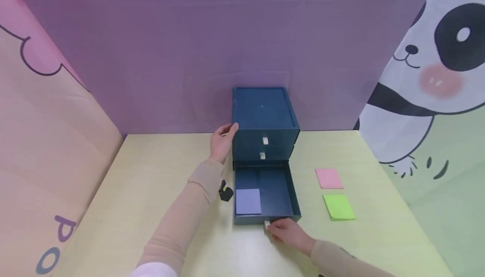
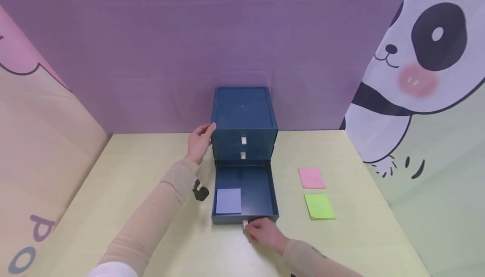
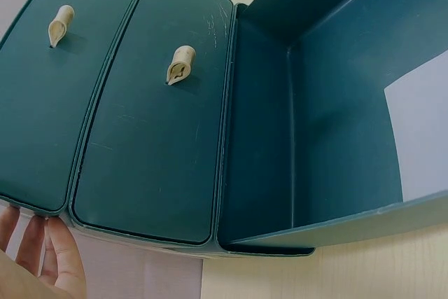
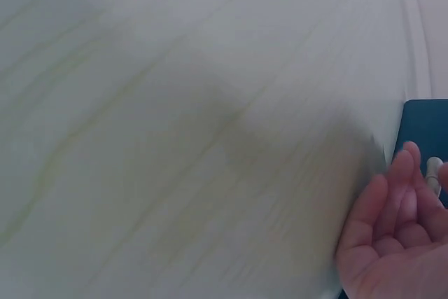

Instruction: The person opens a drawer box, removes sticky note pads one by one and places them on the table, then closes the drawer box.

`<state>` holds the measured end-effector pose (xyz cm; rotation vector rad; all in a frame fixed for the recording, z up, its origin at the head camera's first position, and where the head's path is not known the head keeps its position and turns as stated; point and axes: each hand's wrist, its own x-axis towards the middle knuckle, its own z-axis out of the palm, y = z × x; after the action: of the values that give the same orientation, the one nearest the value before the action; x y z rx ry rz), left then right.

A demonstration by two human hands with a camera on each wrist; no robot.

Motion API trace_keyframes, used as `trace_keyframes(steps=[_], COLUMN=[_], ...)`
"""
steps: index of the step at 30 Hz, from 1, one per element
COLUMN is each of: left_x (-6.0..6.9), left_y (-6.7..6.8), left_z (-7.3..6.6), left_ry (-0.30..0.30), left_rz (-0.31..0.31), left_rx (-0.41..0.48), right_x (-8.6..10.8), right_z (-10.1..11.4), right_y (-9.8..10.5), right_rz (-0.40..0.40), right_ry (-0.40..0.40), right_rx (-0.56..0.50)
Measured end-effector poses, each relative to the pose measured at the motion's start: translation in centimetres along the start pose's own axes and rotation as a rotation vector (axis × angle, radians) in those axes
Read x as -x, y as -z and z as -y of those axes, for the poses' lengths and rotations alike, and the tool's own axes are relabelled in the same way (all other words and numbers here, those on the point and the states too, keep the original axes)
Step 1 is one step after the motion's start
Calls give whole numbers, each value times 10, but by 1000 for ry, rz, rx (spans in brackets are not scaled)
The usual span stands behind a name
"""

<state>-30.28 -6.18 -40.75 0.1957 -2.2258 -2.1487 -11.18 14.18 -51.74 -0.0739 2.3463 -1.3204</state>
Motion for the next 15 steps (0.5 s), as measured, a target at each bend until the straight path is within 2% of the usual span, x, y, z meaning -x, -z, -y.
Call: trace_keyframes(steps=[4, 8, 11, 15], left_x=[-1, -1, 0, 0], left_y=[-1, -1, 0, 0], left_z=[0, 0, 0, 1], left_ry=[-8, -12, -17, -8], left_rz=[2, 0, 1, 6], left_rx=[-2, 6, 11, 6], right_x=[3, 5, 2, -6], right_z=[3, 22, 46, 79], right_y=[11, 28, 43, 62], right_rz=[135, 253, 297, 298], right_ry=[-23, -32, 4, 70], right_rx=[54, 158, 201, 223])
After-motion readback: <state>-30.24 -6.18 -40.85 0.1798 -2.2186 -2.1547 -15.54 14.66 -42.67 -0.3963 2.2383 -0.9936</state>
